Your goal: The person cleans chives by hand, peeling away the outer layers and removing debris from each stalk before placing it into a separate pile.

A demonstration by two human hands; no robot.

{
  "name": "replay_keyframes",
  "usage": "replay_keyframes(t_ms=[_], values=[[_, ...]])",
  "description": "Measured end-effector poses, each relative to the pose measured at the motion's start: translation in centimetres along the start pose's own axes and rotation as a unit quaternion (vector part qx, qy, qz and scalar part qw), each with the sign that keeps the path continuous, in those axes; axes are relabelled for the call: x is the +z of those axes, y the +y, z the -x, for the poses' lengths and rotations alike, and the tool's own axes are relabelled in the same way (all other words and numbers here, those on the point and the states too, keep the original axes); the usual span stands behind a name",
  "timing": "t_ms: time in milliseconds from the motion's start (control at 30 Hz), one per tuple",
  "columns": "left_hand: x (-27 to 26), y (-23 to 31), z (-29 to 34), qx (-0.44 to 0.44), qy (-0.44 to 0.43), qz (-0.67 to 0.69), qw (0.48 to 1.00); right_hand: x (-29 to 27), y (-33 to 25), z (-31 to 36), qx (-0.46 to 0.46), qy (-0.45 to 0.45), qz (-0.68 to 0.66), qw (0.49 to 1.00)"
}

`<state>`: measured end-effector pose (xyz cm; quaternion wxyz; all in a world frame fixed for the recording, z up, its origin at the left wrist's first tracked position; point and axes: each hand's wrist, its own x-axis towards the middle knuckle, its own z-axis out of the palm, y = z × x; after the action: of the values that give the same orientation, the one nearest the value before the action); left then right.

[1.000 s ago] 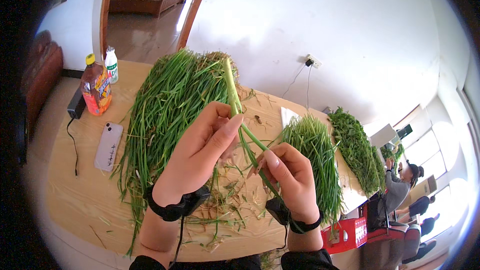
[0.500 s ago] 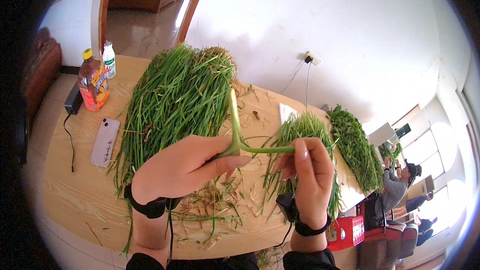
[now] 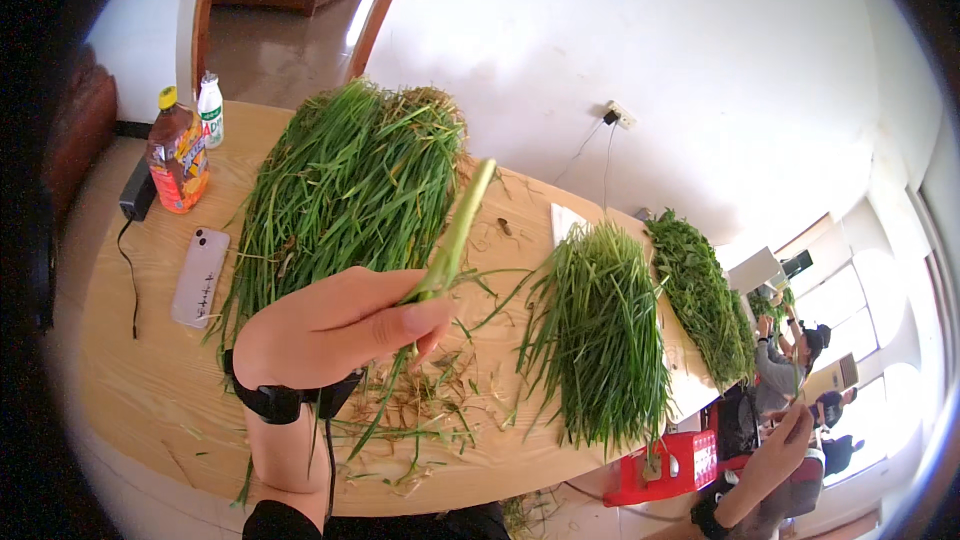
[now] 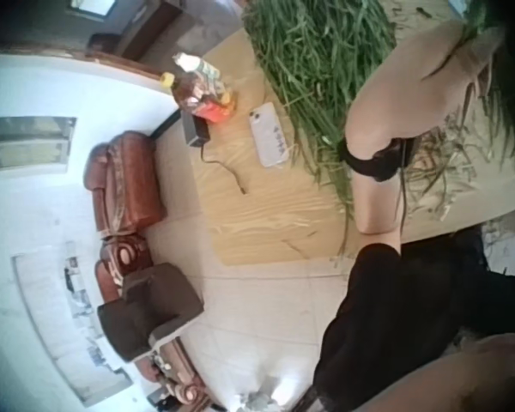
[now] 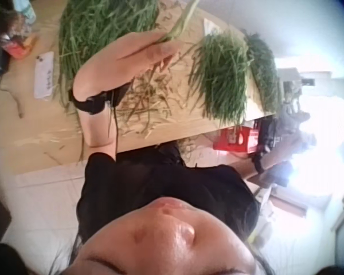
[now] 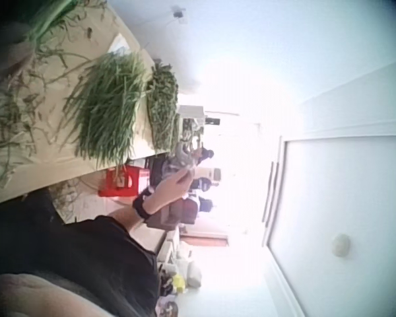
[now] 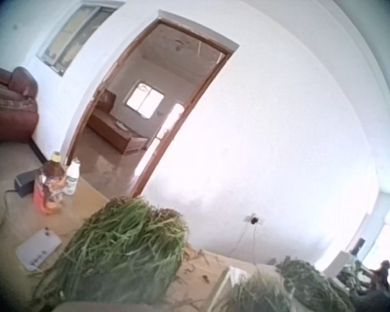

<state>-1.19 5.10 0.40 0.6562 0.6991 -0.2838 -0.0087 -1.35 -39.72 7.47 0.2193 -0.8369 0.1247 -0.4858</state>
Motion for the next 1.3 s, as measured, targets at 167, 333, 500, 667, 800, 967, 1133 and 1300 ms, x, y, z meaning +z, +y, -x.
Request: replay_keyframes(t_ms=[167,333,500,667,800,967,1133,1300], values=[[1.2,0.8,-0.3,-0.021,0.004,0.074,0.997,-1.2,1.7,0.3,-0.245,0.285,0.339,0.863],[2.1,1.1,-1.2,-0.011,-0.038,-0.056,0.998,4.5,-8.0,6.2,-0.061,-0.211,-0.280,0.935],[5.2,0.5,-0.9,0.052,0.093,-0.282,0.953,8.0,-16.8,11.3,-0.225,-0.383,-0.433,0.784],[5.8,0.1,-1.0,0.140,0.093,-0.285,0.943,8.7,-17.2,11.0,-0.233,-0.406,-0.409,0.783],[6.1,-0.9,-1.2,0.166,0.089,-0.318,0.929,8.6,-17.0,10.0,-0.283,-0.400,-0.384,0.783],[6.6,-1.5,-1.1,0.140,0.056,-0.348,0.925,8.2,-16.3,8.5,-0.368,-0.414,-0.321,0.768],[6.7,-0.5,-1.2,0.096,-0.006,-0.338,0.936,7.4,-15.2,7.1,-0.387,-0.426,-0.300,0.761],[6.2,-0.7,-0.9,0.075,-0.032,-0.341,0.937,7.1,-10.2,4.2,-0.309,-0.231,-0.332,0.861]])
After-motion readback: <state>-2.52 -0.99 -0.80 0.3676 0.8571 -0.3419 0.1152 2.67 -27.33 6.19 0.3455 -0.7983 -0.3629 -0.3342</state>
